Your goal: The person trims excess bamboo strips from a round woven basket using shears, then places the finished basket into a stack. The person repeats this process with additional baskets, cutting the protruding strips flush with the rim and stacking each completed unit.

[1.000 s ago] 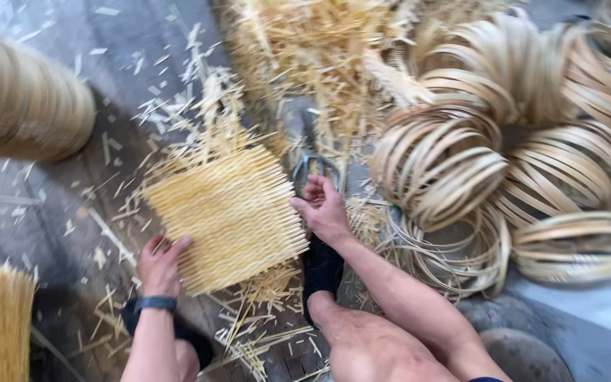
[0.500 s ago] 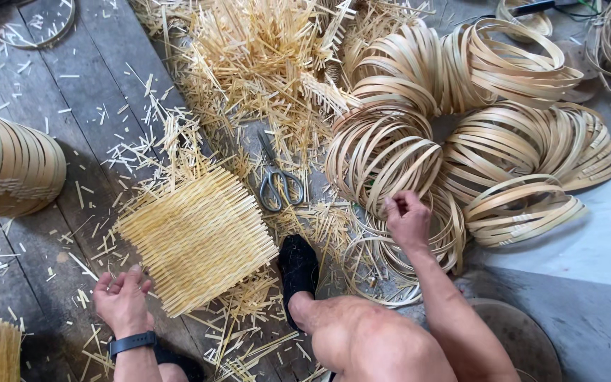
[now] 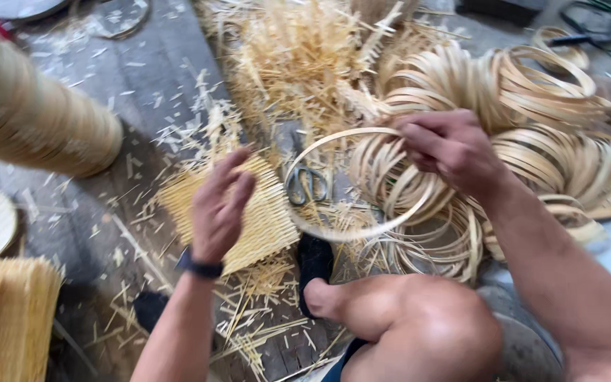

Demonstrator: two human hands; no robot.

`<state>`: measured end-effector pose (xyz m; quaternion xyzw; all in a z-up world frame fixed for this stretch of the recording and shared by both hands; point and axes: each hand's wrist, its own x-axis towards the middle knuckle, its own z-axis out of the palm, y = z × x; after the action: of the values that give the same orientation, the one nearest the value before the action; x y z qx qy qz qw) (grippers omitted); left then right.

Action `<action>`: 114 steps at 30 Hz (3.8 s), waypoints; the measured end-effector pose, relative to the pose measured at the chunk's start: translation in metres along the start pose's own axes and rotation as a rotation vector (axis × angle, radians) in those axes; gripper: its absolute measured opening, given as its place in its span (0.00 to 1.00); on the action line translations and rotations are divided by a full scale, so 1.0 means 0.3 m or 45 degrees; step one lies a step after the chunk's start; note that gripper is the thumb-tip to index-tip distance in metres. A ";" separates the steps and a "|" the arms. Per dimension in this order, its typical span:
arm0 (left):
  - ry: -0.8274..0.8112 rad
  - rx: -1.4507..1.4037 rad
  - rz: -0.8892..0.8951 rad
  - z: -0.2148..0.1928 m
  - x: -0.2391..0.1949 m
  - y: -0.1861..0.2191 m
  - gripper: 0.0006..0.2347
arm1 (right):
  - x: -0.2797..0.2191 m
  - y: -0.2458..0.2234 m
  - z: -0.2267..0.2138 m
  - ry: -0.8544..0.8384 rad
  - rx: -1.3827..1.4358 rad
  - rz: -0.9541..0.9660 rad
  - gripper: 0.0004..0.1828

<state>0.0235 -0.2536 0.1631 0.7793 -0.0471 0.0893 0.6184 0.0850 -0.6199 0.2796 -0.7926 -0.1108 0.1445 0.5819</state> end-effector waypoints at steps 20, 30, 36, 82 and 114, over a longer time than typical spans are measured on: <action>0.294 -1.342 -1.021 -0.276 -0.057 -0.246 0.13 | 0.371 0.335 0.530 -0.436 0.799 0.389 0.22; 0.862 -0.558 -0.887 -0.258 -0.211 -0.595 0.10 | 0.383 0.594 0.800 0.077 -0.093 0.539 0.11; 0.681 0.644 -0.789 -0.289 -0.282 -0.812 0.12 | 0.428 0.756 0.951 0.068 -0.520 0.179 0.17; 0.251 0.065 -1.327 -0.415 -0.249 -0.831 0.11 | 0.498 0.779 0.904 -0.166 -0.635 0.337 0.16; -0.257 0.441 -0.933 -0.241 0.139 -1.069 0.24 | 0.750 0.898 1.134 -0.266 -0.248 -0.063 0.11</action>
<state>0.1176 -0.1078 -0.1194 0.8419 0.1887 -0.2071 0.4613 0.1751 -0.3199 -0.0958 -0.8231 -0.2038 0.2001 0.4908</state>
